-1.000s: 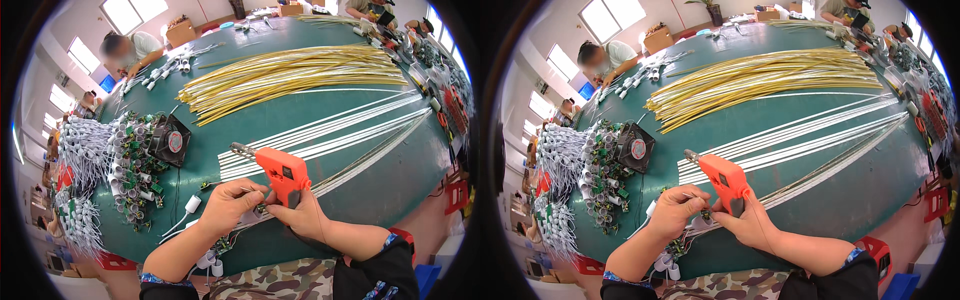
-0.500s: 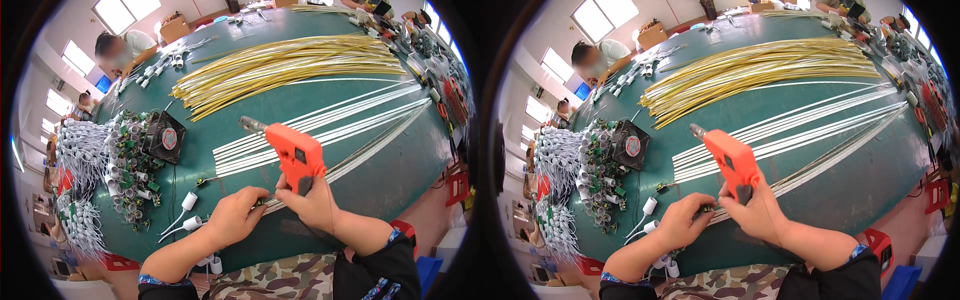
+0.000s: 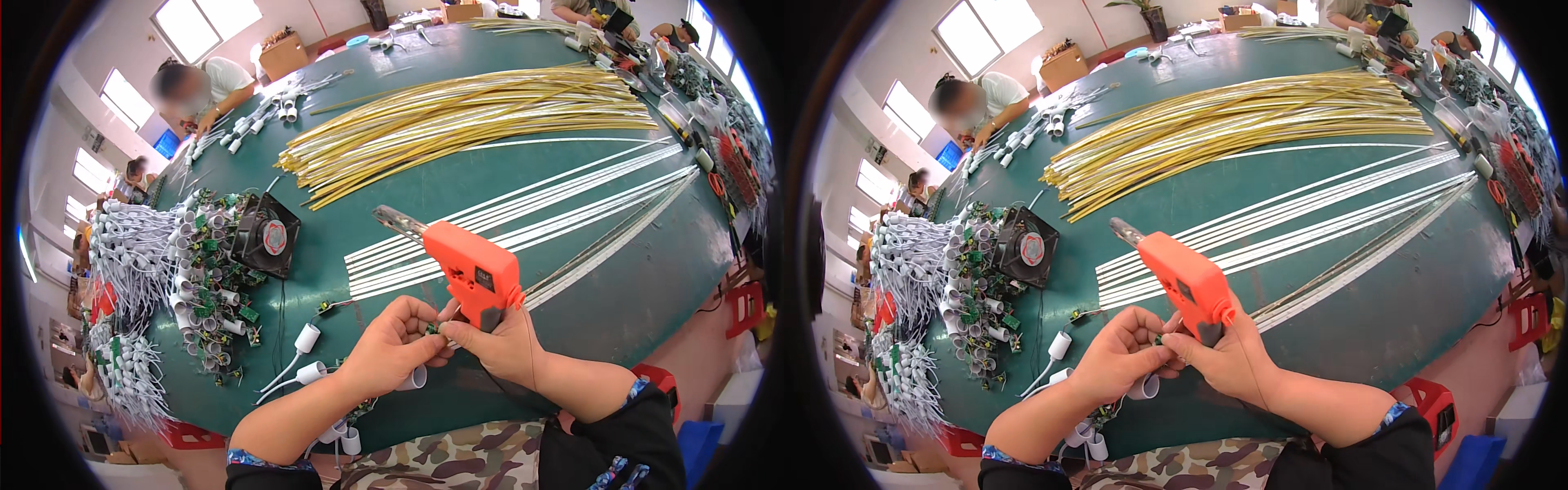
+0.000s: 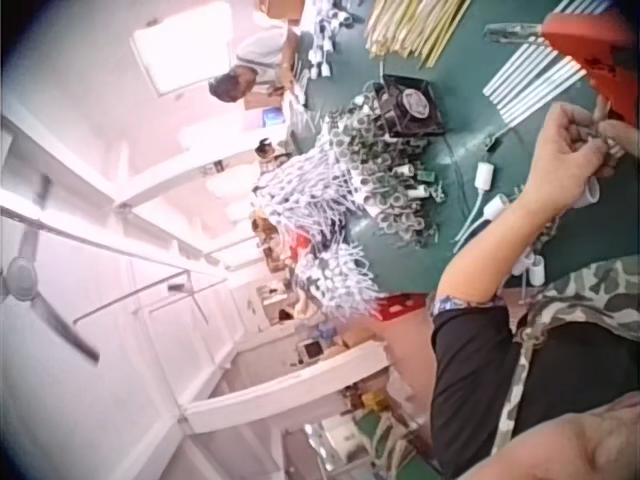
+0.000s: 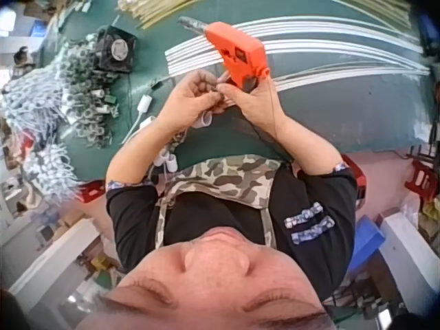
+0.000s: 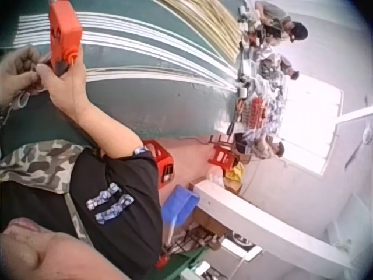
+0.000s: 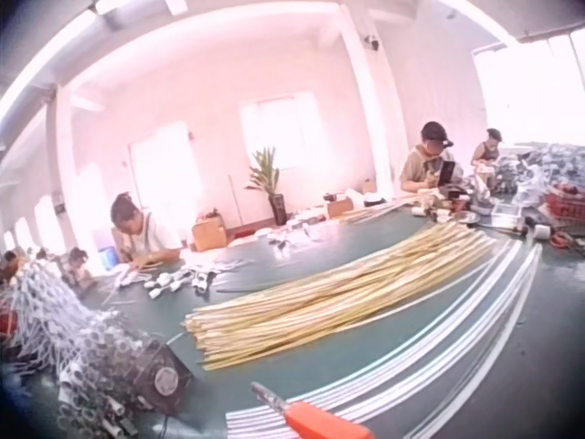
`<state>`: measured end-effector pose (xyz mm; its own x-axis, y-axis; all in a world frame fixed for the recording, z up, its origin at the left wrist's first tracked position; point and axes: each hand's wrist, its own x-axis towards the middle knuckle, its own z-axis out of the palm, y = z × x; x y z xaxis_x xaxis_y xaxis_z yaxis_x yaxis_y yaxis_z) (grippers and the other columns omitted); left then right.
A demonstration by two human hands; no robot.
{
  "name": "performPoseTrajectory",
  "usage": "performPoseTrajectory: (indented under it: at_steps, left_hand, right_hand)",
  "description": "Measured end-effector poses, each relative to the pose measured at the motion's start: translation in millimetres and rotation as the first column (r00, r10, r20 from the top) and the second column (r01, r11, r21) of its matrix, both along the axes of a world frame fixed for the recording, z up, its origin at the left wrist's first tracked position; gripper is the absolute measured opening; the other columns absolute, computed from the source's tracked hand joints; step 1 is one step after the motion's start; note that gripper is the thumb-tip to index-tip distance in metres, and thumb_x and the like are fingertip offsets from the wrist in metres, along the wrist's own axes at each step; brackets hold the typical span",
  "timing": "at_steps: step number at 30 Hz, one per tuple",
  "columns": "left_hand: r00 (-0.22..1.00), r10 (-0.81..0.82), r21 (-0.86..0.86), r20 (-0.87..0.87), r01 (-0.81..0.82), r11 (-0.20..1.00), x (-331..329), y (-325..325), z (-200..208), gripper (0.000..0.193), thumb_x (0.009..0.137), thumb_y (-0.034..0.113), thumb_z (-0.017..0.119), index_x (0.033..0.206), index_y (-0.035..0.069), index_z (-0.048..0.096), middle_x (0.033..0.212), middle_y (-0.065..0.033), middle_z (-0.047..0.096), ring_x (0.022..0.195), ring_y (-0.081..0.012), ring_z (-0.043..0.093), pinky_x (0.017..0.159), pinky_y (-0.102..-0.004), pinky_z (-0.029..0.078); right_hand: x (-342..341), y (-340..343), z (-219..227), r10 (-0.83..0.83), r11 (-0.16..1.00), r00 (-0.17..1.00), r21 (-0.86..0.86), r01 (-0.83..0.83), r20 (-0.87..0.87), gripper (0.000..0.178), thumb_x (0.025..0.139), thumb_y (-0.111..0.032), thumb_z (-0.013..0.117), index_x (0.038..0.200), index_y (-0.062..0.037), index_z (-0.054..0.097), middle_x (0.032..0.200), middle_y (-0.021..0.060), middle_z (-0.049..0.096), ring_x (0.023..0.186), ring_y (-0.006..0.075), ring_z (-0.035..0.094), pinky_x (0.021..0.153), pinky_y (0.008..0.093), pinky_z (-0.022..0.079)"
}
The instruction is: The person solders electrical wire assemblies onto LED strips by positioning the wires against the strips and applying a soldering iron.
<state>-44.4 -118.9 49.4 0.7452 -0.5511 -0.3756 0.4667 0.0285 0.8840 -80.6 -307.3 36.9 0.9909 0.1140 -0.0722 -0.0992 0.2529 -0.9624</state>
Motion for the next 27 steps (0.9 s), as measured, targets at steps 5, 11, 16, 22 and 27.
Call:
performPoseTrajectory:
  at_steps: [5,11,16,22,27]
  left_hand:
    - [0.976,-0.219,0.228,-0.002,0.214,0.95,7,2,15,0.018,0.097,0.006,0.058,0.111,0.001,0.049,0.102,-0.0074,0.062,0.088,-0.0132,0.067,0.072,-0.0277,0.057]
    - [0.98,-0.198,0.325,-0.003,0.189,0.927,8,3,15,0.023,0.095,0.006,0.061,0.114,0.001,0.048,0.106,-0.0103,0.063,0.089,-0.014,0.067,0.072,-0.0271,0.057]
    - [0.978,-0.203,0.275,0.045,0.183,0.944,0,-1,12,0.032,0.096,0.006,0.059,0.121,0.0,0.041,0.106,-0.0104,0.063,0.093,-0.0134,0.065,0.074,-0.0285,0.055]
    - [0.941,-0.33,0.27,0.069,0.301,0.915,0,16,21,0.032,0.095,0.005,0.06,0.125,0.001,0.048,0.103,-0.008,0.064,0.094,-0.0107,0.064,0.073,-0.026,0.052]
    - [0.948,-0.295,0.351,0.122,0.237,0.906,8,67,69,0.025,0.092,0.009,0.064,0.116,0.002,0.062,0.093,-0.0039,0.067,0.076,-0.007,0.063,0.061,-0.0214,0.05]
  right_hand:
    - [3,-6,-4,0.015,0.983,0.998,-0.186,-0.005,0.053,0.052,0.087,-0.006,0.073,0.128,-0.0001,0.041,0.095,0.005,0.063,0.09,0.0123,0.063,0.084,0.0315,0.053]
    - [3,2,-6,-0.034,0.997,0.999,-0.071,0.034,-0.002,0.047,0.086,-0.007,0.073,0.124,-0.0016,0.046,0.091,0.0032,0.063,0.086,0.0113,0.061,0.082,0.0298,0.051]
    - [1,5,-7,-0.022,0.989,0.999,-0.143,0.025,0.027,0.039,0.086,-0.007,0.073,0.117,-0.0018,0.05,0.087,0.003,0.062,0.082,0.0114,0.061,0.077,0.0285,0.051]
    - [-1,-1,-10,-0.026,0.989,0.989,0.14,0.047,-0.146,0.03,0.085,-0.001,0.071,0.109,-0.0024,0.054,0.086,0.0026,0.062,0.075,0.0096,0.06,0.066,0.0267,0.051]
    - [3,-7,-12,0.016,0.975,0.984,0.219,0.024,-0.176,0.042,0.086,-0.001,0.071,0.12,-0.0029,0.046,0.088,0.004,0.062,0.076,0.0115,0.061,0.066,0.0277,0.052]
